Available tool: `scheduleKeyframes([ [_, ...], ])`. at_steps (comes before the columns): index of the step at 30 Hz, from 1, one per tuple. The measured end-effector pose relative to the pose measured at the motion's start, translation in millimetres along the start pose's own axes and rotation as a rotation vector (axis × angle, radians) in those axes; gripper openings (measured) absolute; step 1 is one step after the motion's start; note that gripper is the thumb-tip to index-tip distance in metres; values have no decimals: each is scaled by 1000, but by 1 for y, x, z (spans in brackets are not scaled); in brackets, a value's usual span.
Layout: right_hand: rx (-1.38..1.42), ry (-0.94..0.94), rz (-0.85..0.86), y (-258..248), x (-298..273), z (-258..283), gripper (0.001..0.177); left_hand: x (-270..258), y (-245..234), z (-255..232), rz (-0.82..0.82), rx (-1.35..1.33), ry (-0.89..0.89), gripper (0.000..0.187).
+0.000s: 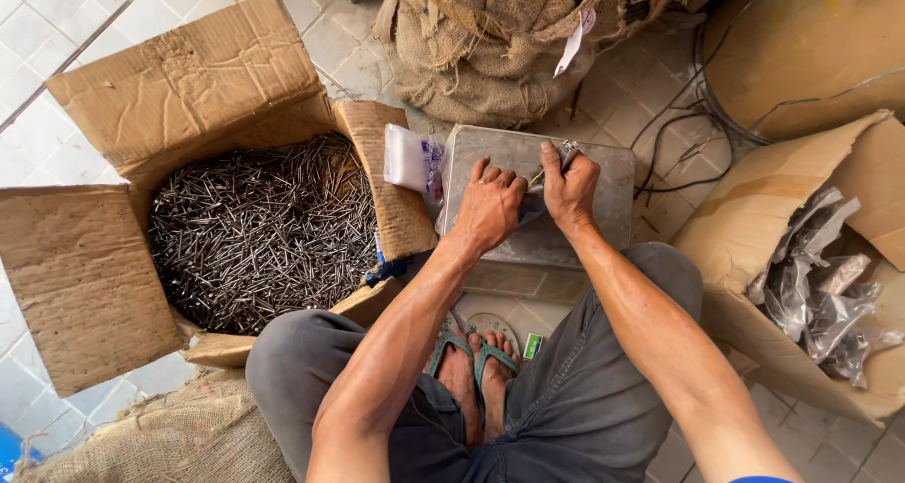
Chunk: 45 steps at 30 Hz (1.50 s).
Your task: The person fills plastic bags with handfuls of nails from a large cardboard box and places the filled bags on a scale or sets them aside.
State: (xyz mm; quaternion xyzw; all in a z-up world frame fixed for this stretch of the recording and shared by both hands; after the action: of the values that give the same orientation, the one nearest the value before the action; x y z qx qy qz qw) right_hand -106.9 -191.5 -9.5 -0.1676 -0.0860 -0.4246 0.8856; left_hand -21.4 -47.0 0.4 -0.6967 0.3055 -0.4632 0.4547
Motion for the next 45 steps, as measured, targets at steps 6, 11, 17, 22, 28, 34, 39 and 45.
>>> scheduleKeyframes([
  [6,31,-14,71,2,-2,1,47,-1,-6,-3,22,-13,-26,23],
  [11,-2,-59,126,4,0,9,50,2,-10,-2,42,-13,-41,21],
  [17,-53,-93,123,8,-1,17,57,3,-10,-2,66,-7,-40,20],
  [22,77,6,100,9,3,15,58,4,-13,1,113,-10,-49,21],
  [28,-13,-2,135,4,1,10,54,7,-16,-1,116,-38,-71,22],
  [34,-2,5,102,5,4,9,51,7,-18,-2,103,-32,-68,22],
  [39,-64,-21,75,9,5,17,62,6,-20,-1,176,-83,-36,21],
  [45,-115,-41,74,16,6,24,70,0,-22,8,261,-114,-13,24],
])
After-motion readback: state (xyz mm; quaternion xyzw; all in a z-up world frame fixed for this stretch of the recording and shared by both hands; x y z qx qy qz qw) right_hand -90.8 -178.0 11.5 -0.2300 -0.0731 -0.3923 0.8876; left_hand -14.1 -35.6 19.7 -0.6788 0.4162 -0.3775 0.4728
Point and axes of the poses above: each hand's wrist, its own x-axis towards the middle knuckle, its own y-axis out of the palm, z = x × y, the point moved 2 cm from there along x, towards the middle knuckle, and after that the axes turned 15 degrees about x, right-handed, at the moved point
